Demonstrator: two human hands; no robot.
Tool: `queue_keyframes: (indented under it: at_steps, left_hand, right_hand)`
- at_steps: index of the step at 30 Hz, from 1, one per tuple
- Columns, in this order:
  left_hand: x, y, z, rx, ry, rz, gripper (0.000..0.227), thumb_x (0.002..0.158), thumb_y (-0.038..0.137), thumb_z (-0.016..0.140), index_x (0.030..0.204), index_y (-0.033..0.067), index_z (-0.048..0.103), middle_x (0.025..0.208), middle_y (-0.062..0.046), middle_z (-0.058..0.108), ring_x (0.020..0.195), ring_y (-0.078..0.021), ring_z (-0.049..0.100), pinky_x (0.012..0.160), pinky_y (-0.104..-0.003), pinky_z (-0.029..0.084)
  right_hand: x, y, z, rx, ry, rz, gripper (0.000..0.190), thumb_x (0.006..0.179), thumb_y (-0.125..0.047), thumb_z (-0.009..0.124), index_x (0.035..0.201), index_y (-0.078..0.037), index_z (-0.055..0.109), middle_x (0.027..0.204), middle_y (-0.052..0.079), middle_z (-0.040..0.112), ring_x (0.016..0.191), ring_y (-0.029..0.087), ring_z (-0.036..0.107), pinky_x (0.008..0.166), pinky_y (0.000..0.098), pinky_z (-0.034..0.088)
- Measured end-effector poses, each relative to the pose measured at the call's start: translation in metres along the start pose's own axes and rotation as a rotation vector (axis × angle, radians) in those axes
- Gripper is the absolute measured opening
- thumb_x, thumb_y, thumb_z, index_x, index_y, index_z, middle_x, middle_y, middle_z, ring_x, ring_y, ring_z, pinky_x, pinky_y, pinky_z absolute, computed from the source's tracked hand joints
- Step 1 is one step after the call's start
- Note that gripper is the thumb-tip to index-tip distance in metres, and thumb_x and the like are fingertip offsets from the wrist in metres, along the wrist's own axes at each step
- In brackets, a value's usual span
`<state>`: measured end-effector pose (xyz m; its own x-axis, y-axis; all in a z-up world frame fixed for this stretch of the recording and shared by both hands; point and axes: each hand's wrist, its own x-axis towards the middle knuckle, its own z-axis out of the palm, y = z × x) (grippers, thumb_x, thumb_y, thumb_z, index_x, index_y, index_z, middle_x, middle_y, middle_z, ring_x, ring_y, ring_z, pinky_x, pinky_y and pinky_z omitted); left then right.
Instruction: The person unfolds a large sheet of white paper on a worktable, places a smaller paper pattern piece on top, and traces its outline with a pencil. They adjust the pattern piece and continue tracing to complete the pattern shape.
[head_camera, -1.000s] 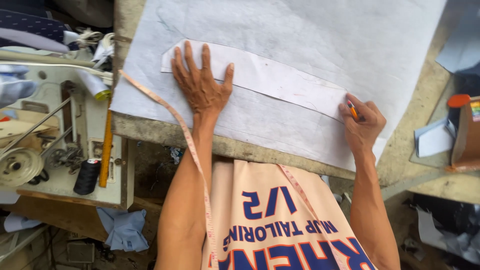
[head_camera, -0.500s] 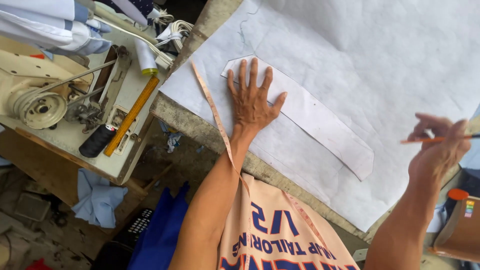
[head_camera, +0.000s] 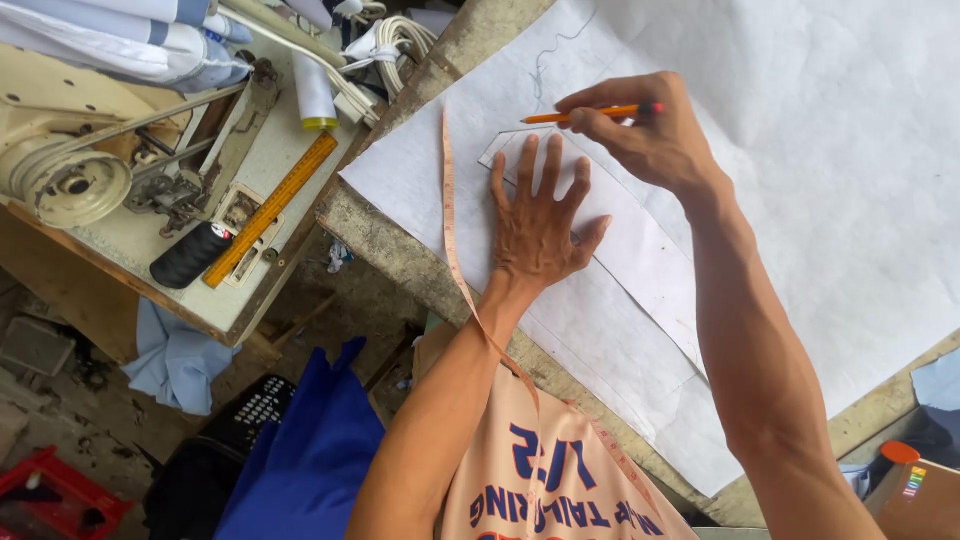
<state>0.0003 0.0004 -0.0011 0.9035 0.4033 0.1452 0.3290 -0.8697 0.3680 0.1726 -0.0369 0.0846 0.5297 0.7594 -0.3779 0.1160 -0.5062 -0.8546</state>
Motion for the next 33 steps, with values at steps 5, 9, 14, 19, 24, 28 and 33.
queue_keyframes:
  at_steps: [5,9,14,19,24,28,33]
  left_hand:
    - [0.000,-0.002,0.003,0.013,-0.040,-0.008,0.063,0.094,0.059,0.051,0.138,0.0141,0.050,0.155,-0.020,0.044,0.147,-0.0423,0.038,0.118,-0.071,0.029]
    - [0.001,-0.004,0.003,-0.004,-0.056,-0.011,0.061,0.095,0.058,0.052,0.137,0.0136,0.051,0.155,-0.020,0.045,0.147,-0.0429,0.038,0.118,-0.071,0.028]
    - [0.000,-0.005,0.003,0.004,-0.065,0.001,0.062,0.095,0.058,0.053,0.138,0.0141,0.048,0.155,-0.020,0.044,0.147,-0.0432,0.038,0.118,-0.071,0.030]
    - [0.000,-0.006,0.003,0.012,-0.059,0.009,0.062,0.095,0.059,0.054,0.138,0.0137,0.048,0.152,-0.020,0.047,0.146,-0.0437,0.039,0.118,-0.071,0.030]
    - [0.000,-0.005,0.004,0.043,-0.075,0.017,0.067,0.093,0.060,0.063,0.139,0.0153,0.043,0.158,-0.020,0.038,0.148,-0.0437,0.039,0.118,-0.071,0.033]
    - [0.000,-0.004,0.003,0.041,-0.060,0.014,0.068,0.092,0.059,0.067,0.139,0.0150,0.046,0.157,-0.020,0.039,0.148,-0.0431,0.037,0.118,-0.071,0.031]
    - [-0.001,-0.004,-0.002,0.078,-0.028,0.021,0.068,0.089,0.059,0.070,0.137,0.0154,0.049,0.152,-0.019,0.047,0.146,-0.0418,0.039,0.116,-0.069,0.032]
  right_hand:
    - [0.030,0.012,0.014,-0.126,-0.155,-0.139,0.022,0.092,-0.014,0.061,0.100,-0.008,0.081,0.087,0.005,0.077,0.072,0.010,0.062,0.063,0.0228,0.047]
    - [0.036,0.011,0.012,-0.094,-0.184,-0.127,0.022,0.093,-0.013,0.061,0.101,-0.007,0.081,0.084,0.005,0.075,0.067,0.010,0.059,0.058,0.0207,0.043]
    - [0.039,0.013,0.014,-0.182,-0.196,-0.223,0.019,0.094,-0.009,0.064,0.101,-0.007,0.082,0.087,0.004,0.077,0.069,0.009,0.060,0.061,0.0211,0.044]
    - [0.040,0.015,0.016,-0.205,-0.190,-0.328,0.022,0.090,-0.002,0.060,0.098,-0.004,0.081,0.091,0.006,0.078,0.072,0.010,0.065,0.063,0.0221,0.048]
    - [0.040,0.016,0.013,-0.228,-0.221,-0.369,0.024,0.089,-0.001,0.063,0.101,-0.007,0.083,0.087,0.004,0.076,0.066,0.010,0.056,0.057,0.0247,0.038]
    - [0.039,0.005,-0.001,-0.361,-0.264,-0.568,0.013,0.091,-0.003,0.070,0.096,-0.001,0.082,0.084,0.009,0.076,0.064,0.016,0.065,0.057,0.0287,0.043]
    - [0.030,0.013,-0.027,-0.813,-0.206,-0.412,0.014,0.083,-0.021,0.068,0.087,-0.017,0.081,0.069,-0.004,0.073,0.064,0.020,0.069,0.063,0.0362,0.049]
